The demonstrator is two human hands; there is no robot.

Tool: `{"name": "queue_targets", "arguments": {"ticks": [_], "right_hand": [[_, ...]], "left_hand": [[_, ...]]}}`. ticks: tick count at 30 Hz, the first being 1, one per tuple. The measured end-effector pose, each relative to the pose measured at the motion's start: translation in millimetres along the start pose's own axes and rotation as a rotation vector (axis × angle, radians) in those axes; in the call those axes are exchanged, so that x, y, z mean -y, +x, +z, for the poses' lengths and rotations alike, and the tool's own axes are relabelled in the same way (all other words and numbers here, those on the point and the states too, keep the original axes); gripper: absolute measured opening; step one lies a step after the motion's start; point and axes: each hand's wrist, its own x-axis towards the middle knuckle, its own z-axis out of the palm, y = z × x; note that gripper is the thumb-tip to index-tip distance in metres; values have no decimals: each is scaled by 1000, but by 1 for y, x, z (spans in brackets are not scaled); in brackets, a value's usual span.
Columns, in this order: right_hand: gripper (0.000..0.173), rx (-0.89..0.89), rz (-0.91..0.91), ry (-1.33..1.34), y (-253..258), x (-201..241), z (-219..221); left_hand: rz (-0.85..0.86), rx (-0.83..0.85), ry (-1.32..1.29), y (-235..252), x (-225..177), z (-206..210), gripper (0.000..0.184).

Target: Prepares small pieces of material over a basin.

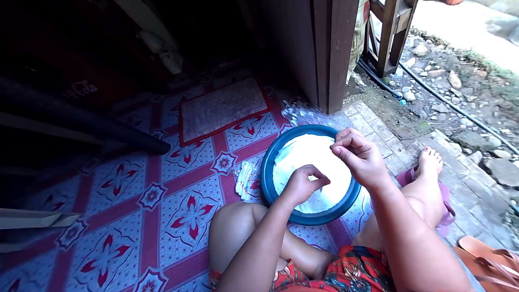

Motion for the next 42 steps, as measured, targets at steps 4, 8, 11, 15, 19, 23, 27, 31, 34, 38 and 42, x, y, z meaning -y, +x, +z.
{"name": "queue_targets", "arguments": {"ticks": [4, 8, 11, 15, 19, 23, 27, 31, 34, 38, 42], "right_hand": [[10, 61, -30, -22, -1, 7, 8], [12, 149, -27, -100, -3, 5, 11], [13, 143, -37, -125, -3, 4, 11], [11, 107, -60, -131, -2, 3, 6], [11, 91, -60, -116, -3, 4, 3], [11, 94, -52, -96, -3, 4, 2], [13, 112, -47, -36, -2, 3, 3], [15, 149, -26, -27, -2, 3, 4], [18, 183, 13, -30, -3, 3, 4], [19, 184, 4, -70, -2, 0, 8], [16, 110, -14, -124, -2, -1, 8]], "left_hand": [[129, 110, -33, -6, -11, -7, 24], [307, -112, -275, -11, -11, -2, 18], [328, -204, -223, -9, -11, 1, 11], [251, -162, -125, -8, -10, 4, 15], [198, -111, -92, -12, 5, 10, 17], [117, -120, -94, -15, 12, 8, 8], [81, -135, -106, -14, 10, 5, 20], [92, 48, -71, -16, 7, -2, 22], [199, 89, -163, -20, -9, -8, 39], [322, -146, -198, -16, -24, -4, 16], [314, -172, -87, -9, -19, 0, 17]]}}
